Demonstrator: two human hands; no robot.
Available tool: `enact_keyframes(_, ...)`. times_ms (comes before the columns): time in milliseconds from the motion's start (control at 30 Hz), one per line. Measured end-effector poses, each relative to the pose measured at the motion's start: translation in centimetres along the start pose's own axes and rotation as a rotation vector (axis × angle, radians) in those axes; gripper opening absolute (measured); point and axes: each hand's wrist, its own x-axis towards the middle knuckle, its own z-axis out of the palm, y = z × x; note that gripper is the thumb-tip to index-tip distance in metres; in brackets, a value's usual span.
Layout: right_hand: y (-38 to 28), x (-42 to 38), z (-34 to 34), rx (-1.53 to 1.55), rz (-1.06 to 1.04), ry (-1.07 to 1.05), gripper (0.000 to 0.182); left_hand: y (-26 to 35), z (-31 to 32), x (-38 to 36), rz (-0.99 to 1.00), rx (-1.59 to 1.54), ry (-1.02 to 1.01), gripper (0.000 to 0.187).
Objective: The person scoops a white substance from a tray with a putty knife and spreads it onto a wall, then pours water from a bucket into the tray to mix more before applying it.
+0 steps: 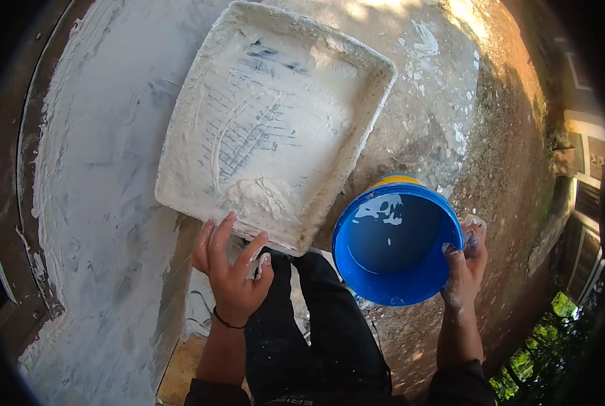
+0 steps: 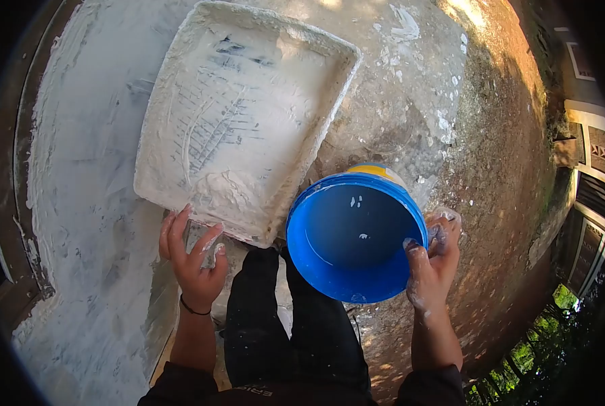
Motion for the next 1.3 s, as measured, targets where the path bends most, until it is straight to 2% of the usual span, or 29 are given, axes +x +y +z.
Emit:
enact_keyframes(167,-0.1,-0.7,1.1,-0.037,-0.03,0.018,0.035,-0.1,0.0,-0.2,-0.019,-0.033,0.023,0.029)
enact_keyframes(233,-0.3,-0.9,1.4,-0.231,-0.128,-0.002,0.032,-0.2,-0.1,-0.3,-0.024,-0.053,0.021,0.029)
enact_keyframes(333,-1.1,-0.7,2.6,-0.262,-0.182,-0.01,0.029,-0.2,-0.1,-0.5,-0.021,-0.072,-0.01,0.033)
enact_keyframes(433,-2.3,-0.1,3.2,-0.288,-0.106,-0.042,0.027,-0.4,0.0,-0.6,-0.031,-0.08,0.015,0.03)
enact_keyframes(667,-2.8,-0.1,3.9,-0.317,-0.134,0.002,0.021,-0.4,0.2,-0.4,-0.034,-0.093,0.015,0.031)
enact_keyframes(733,-2.9,-0.2,3.6,-0.393,-0.143,-0.054,0.027,-0.4,0.2,-0.4,-0.03,-0.089,0.015,0.032)
enact_keyframes(967,-2.1,-0.8,4.1,-0.455,-0.208,-0.016,0.047,-0.4,0.3,-0.5,-0.04,-0.117,0.004,0.031)
enact_keyframes(1067,-2.4,-0.8,4.4,-0.443,-0.24,-0.019,0.039,-0.4,0.3,-0.5,-0.04,-0.117,0.003,0.031)
enact_keyframes(1133,-2.7,-0.6,4.4,-0.497,-0.187,-0.057,0.032,-0.5,0.2,-0.6,-0.038,-0.114,-0.002,0.031)
enact_keyframes(1300,-3.4,-0.8,5.4,-0.46,-0.162,-0.014,0.031,-0.5,0.3,-0.6,-0.031,-0.123,0.004,0.03)
